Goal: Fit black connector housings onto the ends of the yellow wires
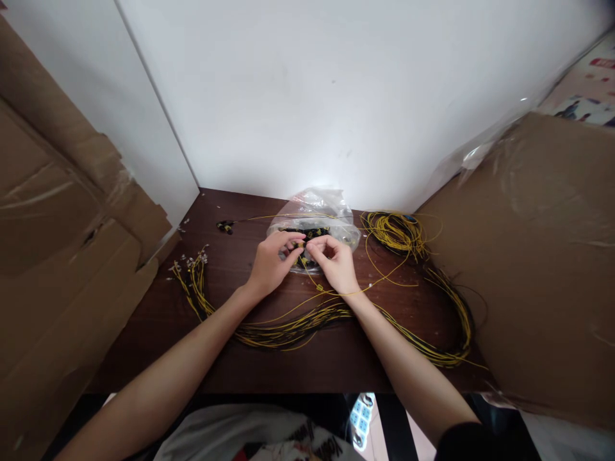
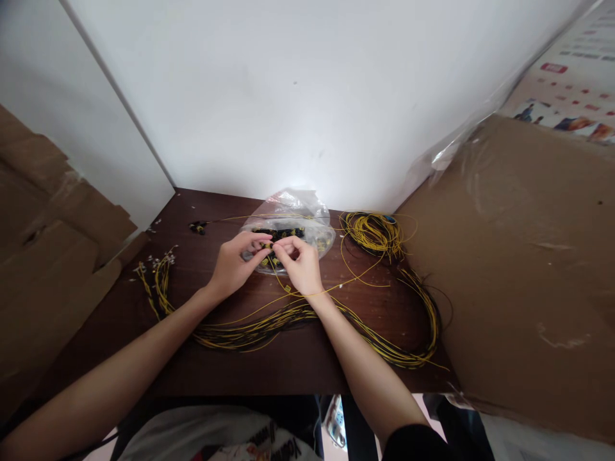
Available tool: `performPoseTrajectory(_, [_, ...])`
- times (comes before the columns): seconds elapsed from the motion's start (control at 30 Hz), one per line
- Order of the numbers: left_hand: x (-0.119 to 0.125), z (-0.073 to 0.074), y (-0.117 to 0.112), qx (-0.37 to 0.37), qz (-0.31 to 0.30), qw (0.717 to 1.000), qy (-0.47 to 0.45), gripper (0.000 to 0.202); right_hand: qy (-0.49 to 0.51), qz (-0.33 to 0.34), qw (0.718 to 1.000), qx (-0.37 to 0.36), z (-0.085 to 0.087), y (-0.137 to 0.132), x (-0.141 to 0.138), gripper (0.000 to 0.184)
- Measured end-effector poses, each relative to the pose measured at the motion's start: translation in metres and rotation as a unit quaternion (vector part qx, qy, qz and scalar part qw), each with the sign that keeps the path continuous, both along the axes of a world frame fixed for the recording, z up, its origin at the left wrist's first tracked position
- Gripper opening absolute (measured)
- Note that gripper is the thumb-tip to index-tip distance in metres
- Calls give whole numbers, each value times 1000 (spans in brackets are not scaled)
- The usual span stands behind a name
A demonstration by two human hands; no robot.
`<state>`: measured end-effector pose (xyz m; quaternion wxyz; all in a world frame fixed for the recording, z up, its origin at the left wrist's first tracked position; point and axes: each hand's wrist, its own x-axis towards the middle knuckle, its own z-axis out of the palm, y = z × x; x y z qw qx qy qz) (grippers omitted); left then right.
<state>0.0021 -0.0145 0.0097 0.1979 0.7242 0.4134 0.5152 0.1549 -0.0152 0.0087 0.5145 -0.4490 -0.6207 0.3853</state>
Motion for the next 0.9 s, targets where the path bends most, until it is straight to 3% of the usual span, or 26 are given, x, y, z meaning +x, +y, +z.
performPoseTrajectory(0.2, [1, 1, -2, -42, -1, 999, -22, 32, 13, 0, 1000, 0, 1, -1, 0, 21])
performPoseTrajectory(0.9, [1, -2, -4, 2, -16, 1000, 12, 16, -46, -6, 999, 27, 4, -5, -2, 19])
